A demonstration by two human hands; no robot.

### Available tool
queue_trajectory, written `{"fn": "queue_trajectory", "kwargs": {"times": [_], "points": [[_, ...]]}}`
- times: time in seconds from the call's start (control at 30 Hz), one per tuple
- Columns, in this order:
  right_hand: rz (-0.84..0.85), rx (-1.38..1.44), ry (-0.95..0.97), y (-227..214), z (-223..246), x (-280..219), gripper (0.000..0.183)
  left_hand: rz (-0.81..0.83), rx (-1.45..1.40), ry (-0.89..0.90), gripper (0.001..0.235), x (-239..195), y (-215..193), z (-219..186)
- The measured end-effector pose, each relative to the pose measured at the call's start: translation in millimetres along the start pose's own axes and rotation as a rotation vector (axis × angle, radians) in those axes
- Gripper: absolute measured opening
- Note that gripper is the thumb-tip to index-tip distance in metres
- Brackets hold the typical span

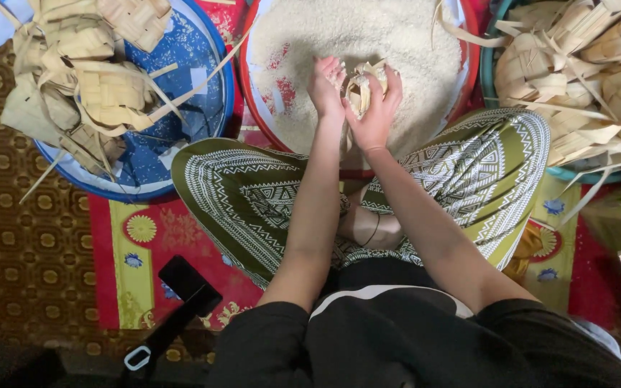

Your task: Filling woven palm leaf pouches with raw rice to prepare ketupat.

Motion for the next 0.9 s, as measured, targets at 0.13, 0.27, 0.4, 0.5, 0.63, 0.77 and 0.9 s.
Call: {"fn": "queue_trajectory", "kwargs": {"times": [0.13,0.27,0.4,0.5,0.63,0.77,0.9], "points": [[-0.005,0.011,0.001,-1,1,0,0.067,0.265,-0.100,0.227,0.046,-27,45,-32],[-0.021,-0.011,-0.014,4,-1,-3,0.067,0.406,0.172,0.361,0.050,-59,72,-43],[-0.030,-0.017,-0.024,-2,3,-1,0.062,0.530,0.344,0.465,0.053,-91,96,-63],[-0.029,0.001,-0.024,-3,5,-1,0.064,0.379,0.486,0.534,0.051,-59,69,-52],[-0.020,-0.024,-0.013,2,-1,-2,0.066,-0.085,0.640,0.219,0.045,-8,2,-24],[-0.033,-0.036,-0.025,0,0,-2,0.065,-0.090,0.438,0.023,0.045,15,-24,18],[-0.031,-0.018,-0.023,0,0,0,0.068,0.029,0.286,-0.022,0.042,24,-16,33]]}}
Point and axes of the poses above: each hand's wrist, its own x-axis towards the middle knuckle, its own y-axis out of the palm, z = x × y, the point moved 10 cm from there along x, towards the middle knuckle, and after that the axes turned 12 degrees about -x, right-handed, at the moved point
